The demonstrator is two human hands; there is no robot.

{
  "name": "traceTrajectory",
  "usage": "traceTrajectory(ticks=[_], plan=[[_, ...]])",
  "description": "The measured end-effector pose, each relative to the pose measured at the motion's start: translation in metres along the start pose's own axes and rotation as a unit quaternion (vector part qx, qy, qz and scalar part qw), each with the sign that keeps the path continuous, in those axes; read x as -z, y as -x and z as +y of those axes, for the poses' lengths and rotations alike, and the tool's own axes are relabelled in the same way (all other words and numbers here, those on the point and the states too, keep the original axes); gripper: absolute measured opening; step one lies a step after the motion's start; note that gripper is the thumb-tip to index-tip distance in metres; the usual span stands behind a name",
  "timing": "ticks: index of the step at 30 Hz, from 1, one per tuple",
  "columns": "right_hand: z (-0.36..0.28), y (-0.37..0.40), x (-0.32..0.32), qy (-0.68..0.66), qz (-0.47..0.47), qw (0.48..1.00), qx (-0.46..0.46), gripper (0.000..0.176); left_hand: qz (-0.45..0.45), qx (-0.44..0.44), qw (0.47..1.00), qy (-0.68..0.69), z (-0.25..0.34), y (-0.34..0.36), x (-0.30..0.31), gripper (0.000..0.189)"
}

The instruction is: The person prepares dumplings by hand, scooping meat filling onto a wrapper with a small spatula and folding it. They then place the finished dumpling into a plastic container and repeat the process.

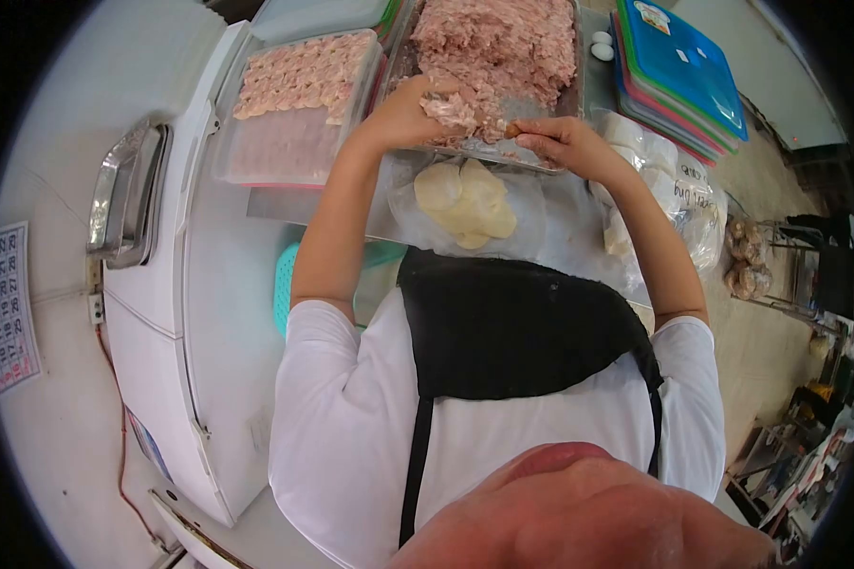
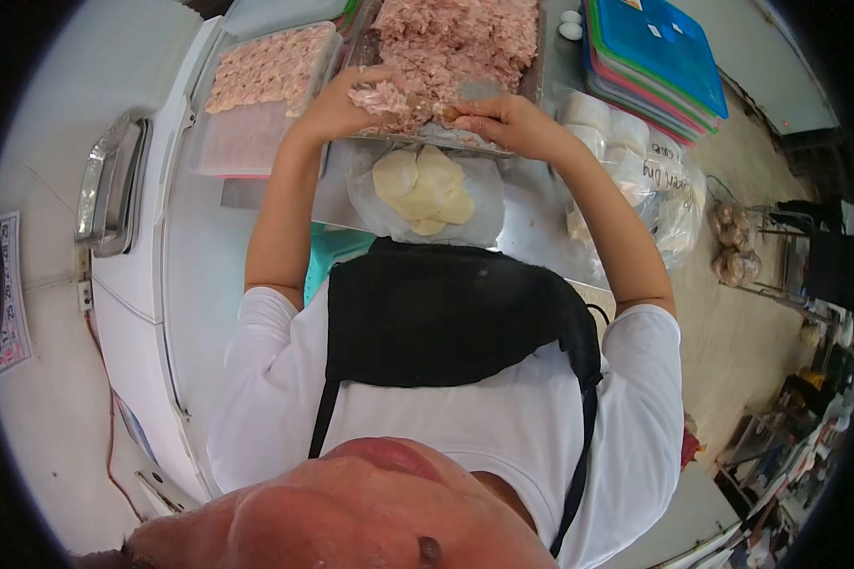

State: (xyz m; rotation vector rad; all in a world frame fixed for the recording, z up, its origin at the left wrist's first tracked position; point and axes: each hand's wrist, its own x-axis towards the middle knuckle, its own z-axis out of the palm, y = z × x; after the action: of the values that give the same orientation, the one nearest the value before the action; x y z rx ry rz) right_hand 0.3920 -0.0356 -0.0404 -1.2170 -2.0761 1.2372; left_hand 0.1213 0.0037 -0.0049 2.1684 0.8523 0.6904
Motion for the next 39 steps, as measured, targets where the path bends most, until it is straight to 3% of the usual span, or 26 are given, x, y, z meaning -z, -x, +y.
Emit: traceTrajectory(ticks=[2,5,8,11,12,15,19,20,23,24,27,29,31,35,38,39], plan=[[0.015,-0.006,0.003,0.021,-0.015,0.997,-0.078,0.030,0.022,-0.070,0.995,-0.068,-0.015,0.002,-0.009,0.034],[0.020,-0.014,0.016,0.236,0.140,0.947,0.165,0.026,0.118,0.138,0.982,0.046,-0.051,0.003,-0.030,0.038],[-0.007,-0.003,-0.004,0.283,0.230,0.919,0.147,0.023,0.137,0.260,0.950,0.104,-0.070,0.001,-0.034,0.043],[0.036,-0.022,-0.019,0.305,0.168,0.931,0.108,0.026,0.008,0.385,0.923,0.006,-0.040,-0.008,-0.021,0.053],[0.047,-0.024,-0.008,0.421,0.113,0.900,0.016,0.026,0.038,0.334,0.942,0.005,-0.044,-0.004,-0.027,0.055],[0.061,-0.014,0.017,0.353,0.098,0.931,0.001,0.025,0.112,0.196,0.974,-0.010,-0.050,0.007,-0.029,0.060],[0.021,0.013,0.047,0.102,0.138,0.985,-0.009,0.030,0.162,0.042,0.985,-0.035,-0.004,0.004,-0.018,0.056],[0.002,0.021,0.052,0.043,0.094,0.995,-0.011,0.034,0.174,-0.004,0.984,-0.041,0.006,0.002,-0.016,0.053],[-0.007,0.019,0.031,0.036,0.049,0.997,0.050,0.033,0.040,0.103,0.993,-0.048,0.029,-0.008,-0.011,0.045],[-0.005,0.016,0.016,-0.038,0.050,0.996,0.067,0.031,0.034,0.085,0.995,-0.043,0.027,-0.007,-0.013,0.044],[-0.009,0.014,0.043,0.163,0.043,0.983,0.077,0.031,0.052,0.056,0.996,-0.042,-0.006,-0.008,-0.021,0.042],[-0.024,0.023,0.044,0.210,0.113,0.963,0.126,0.030,0.102,0.069,0.991,-0.057,-0.038,-0.005,-0.025,0.044],[-0.044,0.032,0.031,0.239,0.161,0.946,0.147,0.029,0.070,0.092,0.993,-0.026,-0.020,-0.006,-0.015,0.046],[-0.037,0.028,0.024,0.269,0.119,0.951,0.094,0.027,0.024,0.131,0.990,-0.044,-0.014,-0.001,-0.008,0.048],[-0.060,0.044,0.043,0.166,0.117,0.977,0.062,0.030,0.066,0.046,0.996,-0.034,-0.013,0.017,0.001,0.069],[-0.067,0.048,0.041,0.127,0.127,0.982,0.054,0.031,0.065,0.016,0.997,-0.024,-0.008,0.022,0.005,0.067]])
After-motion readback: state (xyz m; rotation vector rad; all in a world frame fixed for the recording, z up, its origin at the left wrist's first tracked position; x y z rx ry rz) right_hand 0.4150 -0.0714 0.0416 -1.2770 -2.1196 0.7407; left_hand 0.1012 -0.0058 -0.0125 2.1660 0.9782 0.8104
